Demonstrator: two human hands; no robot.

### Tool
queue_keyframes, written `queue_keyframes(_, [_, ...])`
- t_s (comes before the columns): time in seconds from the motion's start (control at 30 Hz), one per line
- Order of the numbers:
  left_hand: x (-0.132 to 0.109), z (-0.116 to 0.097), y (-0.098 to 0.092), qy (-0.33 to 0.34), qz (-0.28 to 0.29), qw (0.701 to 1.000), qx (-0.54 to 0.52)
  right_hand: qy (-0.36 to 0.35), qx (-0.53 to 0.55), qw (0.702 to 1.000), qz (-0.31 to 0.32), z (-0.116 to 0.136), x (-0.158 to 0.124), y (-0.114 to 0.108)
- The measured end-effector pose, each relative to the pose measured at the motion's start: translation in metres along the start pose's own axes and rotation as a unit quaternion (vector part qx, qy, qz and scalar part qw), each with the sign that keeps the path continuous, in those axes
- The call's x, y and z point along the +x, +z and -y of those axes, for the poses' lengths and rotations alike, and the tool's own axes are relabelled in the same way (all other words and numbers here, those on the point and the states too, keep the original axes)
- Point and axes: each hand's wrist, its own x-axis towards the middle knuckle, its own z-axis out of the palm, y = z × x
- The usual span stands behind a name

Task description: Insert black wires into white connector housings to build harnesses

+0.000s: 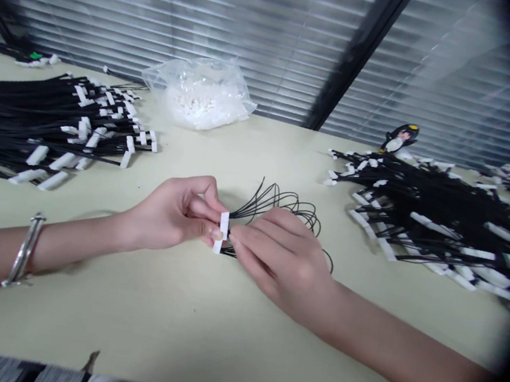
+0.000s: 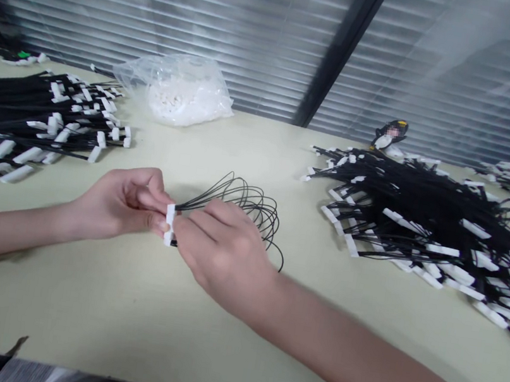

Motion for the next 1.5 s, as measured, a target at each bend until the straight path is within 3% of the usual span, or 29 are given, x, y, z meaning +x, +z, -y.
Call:
queue_keyframes(0.27, [0.002,0.0,0.0,-0.003,0.019,1.0,0.002,0.033,-0.036,0.998,0.026,0.0,-0.003,0.002])
queue_keyframes(0.5, [0.003,-0.001,-0.001,-0.011,0.025,1.0,-0.014,-0.028,-0.121,0.992,0.027,-0.003,-0.004,0.0])
queue_keyframes(0.77, [0.002,-0.001,0.0,-0.018,0.027,0.999,-0.027,-0.036,-0.126,0.991,-0.009,-0.003,-0.004,0.0])
queue_keyframes(1.23, [0.001,0.001,-0.001,-0.056,0.024,0.997,-0.056,-0.042,-0.083,0.996,-0.006,-0.002,-0.006,0.005])
queue_keyframes(1.5, [0.002,-0.006,0.008,0.013,-0.012,1.0,0.024,-0.001,-0.109,0.993,0.041,-0.009,-0.009,0.013])
